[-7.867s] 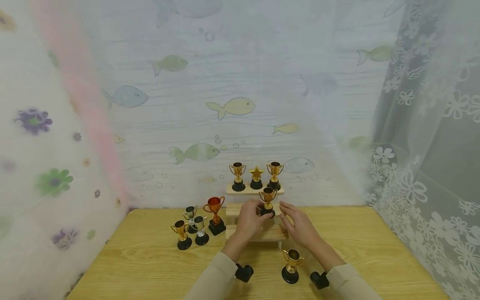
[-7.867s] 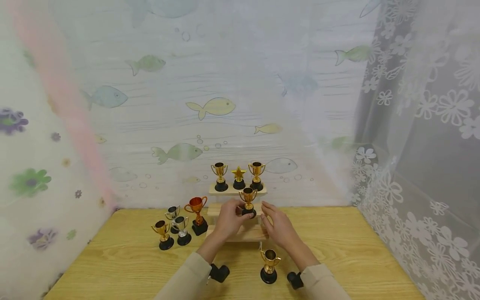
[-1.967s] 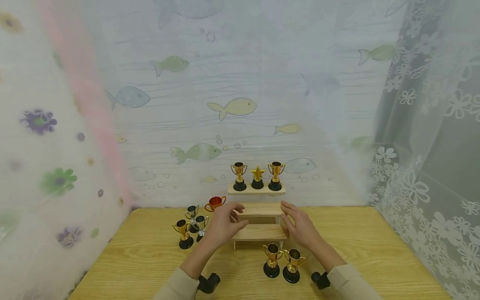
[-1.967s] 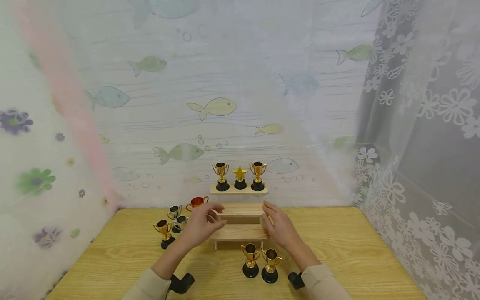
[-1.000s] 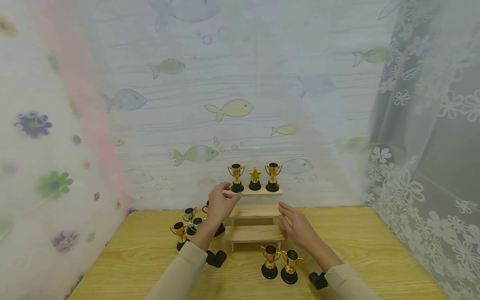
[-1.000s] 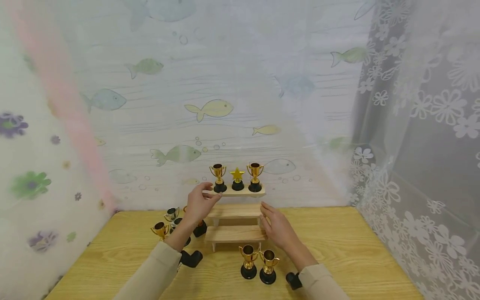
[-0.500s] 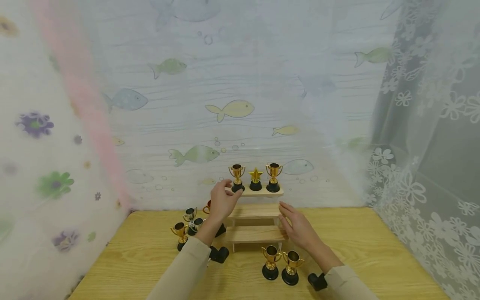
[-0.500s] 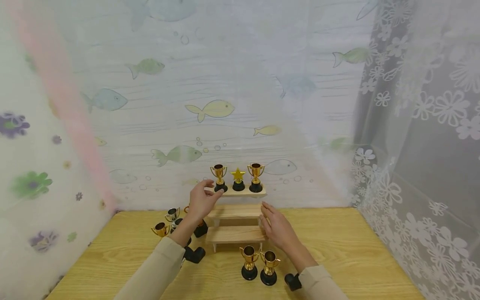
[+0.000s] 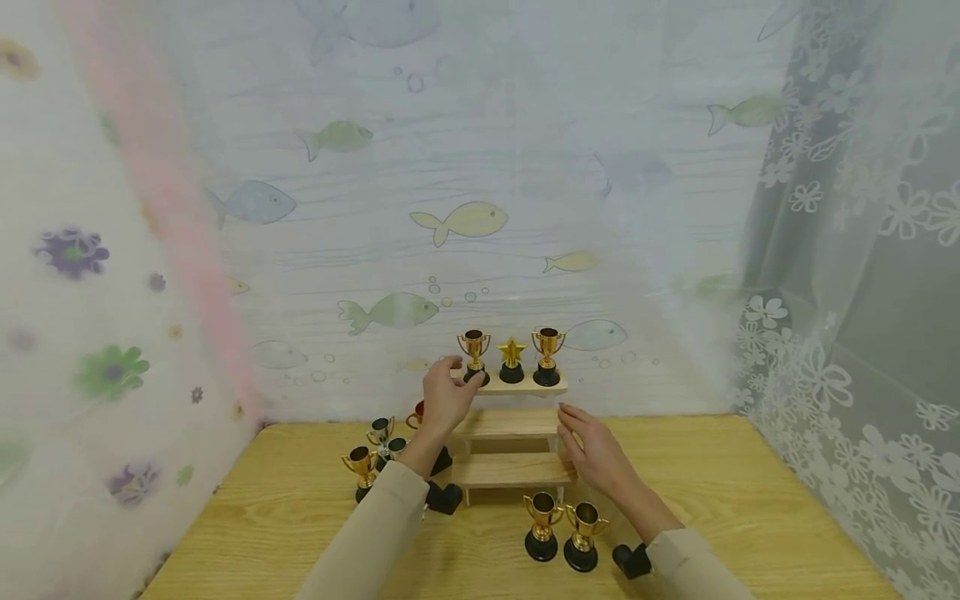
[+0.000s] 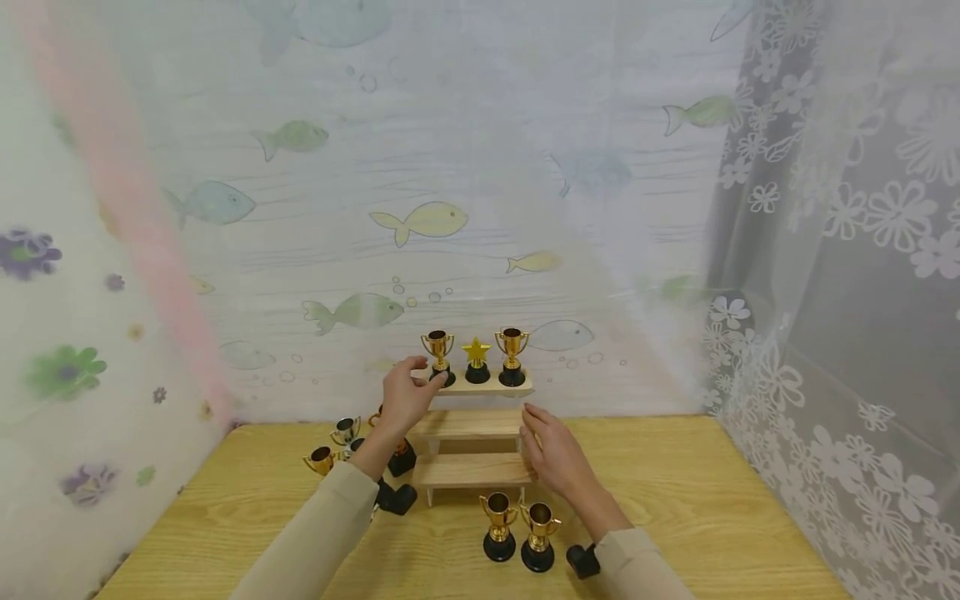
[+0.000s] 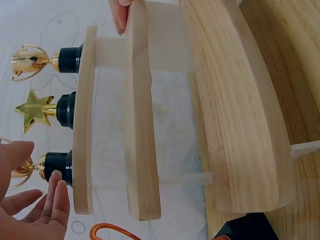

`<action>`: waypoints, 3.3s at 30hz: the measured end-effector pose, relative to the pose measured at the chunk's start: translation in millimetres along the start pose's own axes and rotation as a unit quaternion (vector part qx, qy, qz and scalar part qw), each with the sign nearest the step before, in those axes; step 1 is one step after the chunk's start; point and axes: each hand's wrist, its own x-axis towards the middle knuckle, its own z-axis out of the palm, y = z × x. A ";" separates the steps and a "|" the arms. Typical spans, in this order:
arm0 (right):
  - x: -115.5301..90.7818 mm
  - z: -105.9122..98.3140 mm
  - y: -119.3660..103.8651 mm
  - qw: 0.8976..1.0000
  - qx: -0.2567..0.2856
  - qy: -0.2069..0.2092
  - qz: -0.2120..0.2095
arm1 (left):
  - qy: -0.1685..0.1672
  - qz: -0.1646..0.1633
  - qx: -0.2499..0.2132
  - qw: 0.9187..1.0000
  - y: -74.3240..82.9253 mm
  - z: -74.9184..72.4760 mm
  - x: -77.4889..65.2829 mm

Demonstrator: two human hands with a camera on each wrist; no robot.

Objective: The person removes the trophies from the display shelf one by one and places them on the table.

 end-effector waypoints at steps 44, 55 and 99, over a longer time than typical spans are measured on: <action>-0.7 1.5 0.4 1.000 0.003 0.007 -0.001 | 0.024 -0.015 0.001 1.000 -6.9 16.8 20.4; 0.7 -0.4 1.6 1.000 -0.002 -0.001 0.007 | -0.001 -0.005 0.012 1.000 -3.2 9.9 18.0; 0.1 2.9 2.8 1.000 0.008 -0.002 0.011 | -0.074 0.038 0.023 0.996 -7.0 -16.8 -27.7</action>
